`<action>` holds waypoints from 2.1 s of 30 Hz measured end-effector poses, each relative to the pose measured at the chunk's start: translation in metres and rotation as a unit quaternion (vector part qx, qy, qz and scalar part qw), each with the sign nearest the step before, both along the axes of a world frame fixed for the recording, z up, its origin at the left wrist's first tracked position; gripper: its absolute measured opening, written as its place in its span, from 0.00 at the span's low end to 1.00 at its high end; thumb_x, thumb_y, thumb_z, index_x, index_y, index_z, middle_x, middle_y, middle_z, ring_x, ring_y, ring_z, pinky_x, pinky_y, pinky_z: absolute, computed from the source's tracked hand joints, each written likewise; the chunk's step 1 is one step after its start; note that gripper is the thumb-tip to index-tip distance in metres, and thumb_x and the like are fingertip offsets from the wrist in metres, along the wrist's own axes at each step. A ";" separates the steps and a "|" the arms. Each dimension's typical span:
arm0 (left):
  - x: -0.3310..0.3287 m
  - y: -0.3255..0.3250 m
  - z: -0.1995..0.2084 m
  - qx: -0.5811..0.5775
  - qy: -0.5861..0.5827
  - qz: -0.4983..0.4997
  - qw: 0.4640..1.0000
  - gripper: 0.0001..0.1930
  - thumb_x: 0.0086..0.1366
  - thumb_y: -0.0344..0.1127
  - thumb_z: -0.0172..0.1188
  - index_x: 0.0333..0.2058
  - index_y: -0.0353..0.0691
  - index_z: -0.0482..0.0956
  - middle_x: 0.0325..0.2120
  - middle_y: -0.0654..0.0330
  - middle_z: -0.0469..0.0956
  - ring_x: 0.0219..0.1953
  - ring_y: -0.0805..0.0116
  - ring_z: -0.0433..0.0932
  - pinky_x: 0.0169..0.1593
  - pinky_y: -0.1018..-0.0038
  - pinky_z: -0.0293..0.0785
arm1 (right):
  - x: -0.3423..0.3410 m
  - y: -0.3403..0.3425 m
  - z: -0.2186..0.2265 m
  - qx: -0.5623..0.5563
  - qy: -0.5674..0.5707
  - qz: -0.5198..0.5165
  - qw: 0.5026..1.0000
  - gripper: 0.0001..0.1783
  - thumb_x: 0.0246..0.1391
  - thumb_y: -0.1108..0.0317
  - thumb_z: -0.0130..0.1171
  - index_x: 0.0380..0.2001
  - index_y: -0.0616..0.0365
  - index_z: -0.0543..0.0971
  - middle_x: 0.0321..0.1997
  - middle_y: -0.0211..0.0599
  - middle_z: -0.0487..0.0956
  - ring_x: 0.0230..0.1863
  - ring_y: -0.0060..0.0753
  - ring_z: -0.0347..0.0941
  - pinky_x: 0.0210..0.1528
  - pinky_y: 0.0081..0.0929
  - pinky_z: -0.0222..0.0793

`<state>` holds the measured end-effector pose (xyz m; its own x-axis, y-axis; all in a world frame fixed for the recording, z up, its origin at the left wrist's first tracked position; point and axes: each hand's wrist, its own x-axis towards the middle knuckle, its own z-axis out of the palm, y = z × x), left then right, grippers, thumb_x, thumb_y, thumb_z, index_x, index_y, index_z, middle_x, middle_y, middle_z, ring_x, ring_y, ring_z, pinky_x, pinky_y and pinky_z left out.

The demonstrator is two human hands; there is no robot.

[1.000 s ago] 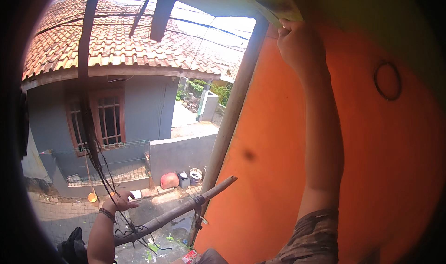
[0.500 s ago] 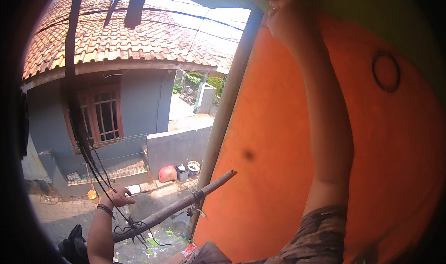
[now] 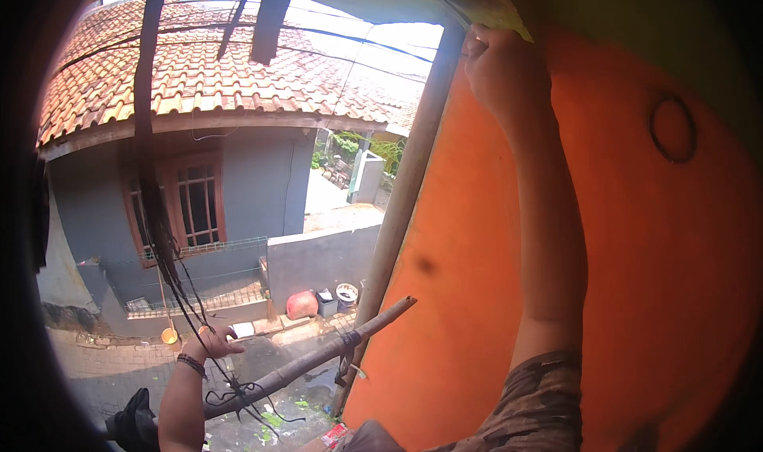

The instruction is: The person scrapes a green-painted wall section above an orange wall using a metal scraper. They repeatedly remove loose paint or debris from the upper wall area while standing on a bamboo scaffold. The person briefly wipes their face with a cloth and adjusts the head-mounted camera before resuming scraping.

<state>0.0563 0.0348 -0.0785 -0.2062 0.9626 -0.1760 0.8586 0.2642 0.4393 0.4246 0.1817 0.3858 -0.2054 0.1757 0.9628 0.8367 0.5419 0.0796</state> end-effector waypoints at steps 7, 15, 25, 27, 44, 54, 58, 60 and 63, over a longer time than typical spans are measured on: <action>-0.002 0.004 0.002 -0.038 0.017 0.000 0.999 0.31 0.50 0.59 0.61 0.44 0.38 0.77 0.43 0.49 0.76 0.48 0.53 0.73 0.52 0.66 0.68 | 0.031 -0.029 0.016 -0.091 -0.012 -0.031 0.995 0.17 0.55 0.61 0.49 0.48 0.48 0.77 0.23 0.35 0.77 0.22 0.26 0.70 0.32 0.27 0.68; -0.019 0.012 -0.016 -0.016 0.017 -0.011 1.000 0.32 0.50 0.59 0.62 0.45 0.37 0.76 0.42 0.48 0.77 0.48 0.54 0.74 0.51 0.67 0.69 | 0.044 -0.042 0.051 0.003 -0.097 -0.069 0.993 0.17 0.55 0.65 0.51 0.48 0.52 0.76 0.34 0.37 0.81 0.34 0.25 0.75 0.39 0.25 0.69; -0.001 0.006 -0.003 -0.019 0.028 -0.014 0.999 0.34 0.48 0.61 0.62 0.44 0.35 0.77 0.43 0.47 0.76 0.48 0.53 0.74 0.50 0.67 0.70 | 0.025 -0.019 0.039 -0.056 -0.048 -0.151 0.986 0.17 0.55 0.63 0.50 0.47 0.49 0.77 0.27 0.38 0.80 0.23 0.29 0.72 0.33 0.28 0.69; -0.001 0.001 0.000 -0.049 -0.018 0.019 0.998 0.36 0.48 0.63 0.61 0.44 0.36 0.76 0.43 0.48 0.76 0.48 0.53 0.74 0.51 0.66 0.69 | 0.049 -0.009 0.035 0.031 -0.034 -0.122 0.991 0.17 0.55 0.62 0.49 0.47 0.48 0.77 0.30 0.37 0.79 0.27 0.30 0.72 0.35 0.31 0.69; -0.008 0.036 -0.008 -0.020 0.000 -0.033 0.999 0.33 0.49 0.59 0.63 0.44 0.34 0.76 0.37 0.47 0.78 0.42 0.55 0.77 0.45 0.67 0.73 | 0.038 0.026 0.052 -0.058 -0.033 -0.215 0.974 0.18 0.55 0.60 0.47 0.48 0.45 0.76 0.43 0.35 0.79 0.44 0.37 0.75 0.44 0.35 0.70; -0.002 0.032 -0.028 -0.050 0.010 -0.042 0.998 0.34 0.51 0.56 0.64 0.47 0.34 0.73 0.32 0.51 0.80 0.34 0.62 0.80 0.40 0.70 0.74 | 0.081 0.001 0.046 -0.021 -0.075 -0.087 0.993 0.16 0.56 0.59 0.49 0.45 0.46 0.78 0.37 0.35 0.81 0.37 0.35 0.77 0.41 0.31 0.72; -0.007 0.028 -0.036 -0.045 0.015 -0.034 0.998 0.33 0.51 0.56 0.64 0.47 0.34 0.74 0.31 0.51 0.80 0.31 0.65 0.80 0.37 0.72 0.75 | 0.081 -0.030 0.035 -0.089 -0.019 -0.038 0.995 0.16 0.54 0.61 0.51 0.45 0.48 0.78 0.35 0.37 0.81 0.34 0.35 0.77 0.40 0.30 0.72; -0.004 0.029 -0.035 -0.009 0.030 -0.050 0.998 0.33 0.50 0.57 0.64 0.46 0.35 0.75 0.34 0.50 0.79 0.35 0.62 0.80 0.41 0.70 0.74 | 0.055 -0.013 0.030 -0.070 -0.035 -0.146 0.986 0.16 0.55 0.62 0.51 0.46 0.50 0.77 0.35 0.38 0.81 0.33 0.34 0.77 0.38 0.30 0.72; -0.012 0.022 -0.032 -0.002 0.042 -0.055 0.998 0.34 0.49 0.59 0.63 0.45 0.35 0.75 0.37 0.49 0.79 0.40 0.58 0.78 0.45 0.67 0.72 | 0.039 0.007 0.030 -0.005 -0.041 -0.161 0.986 0.17 0.55 0.60 0.49 0.47 0.47 0.77 0.34 0.40 0.80 0.32 0.37 0.77 0.37 0.32 0.72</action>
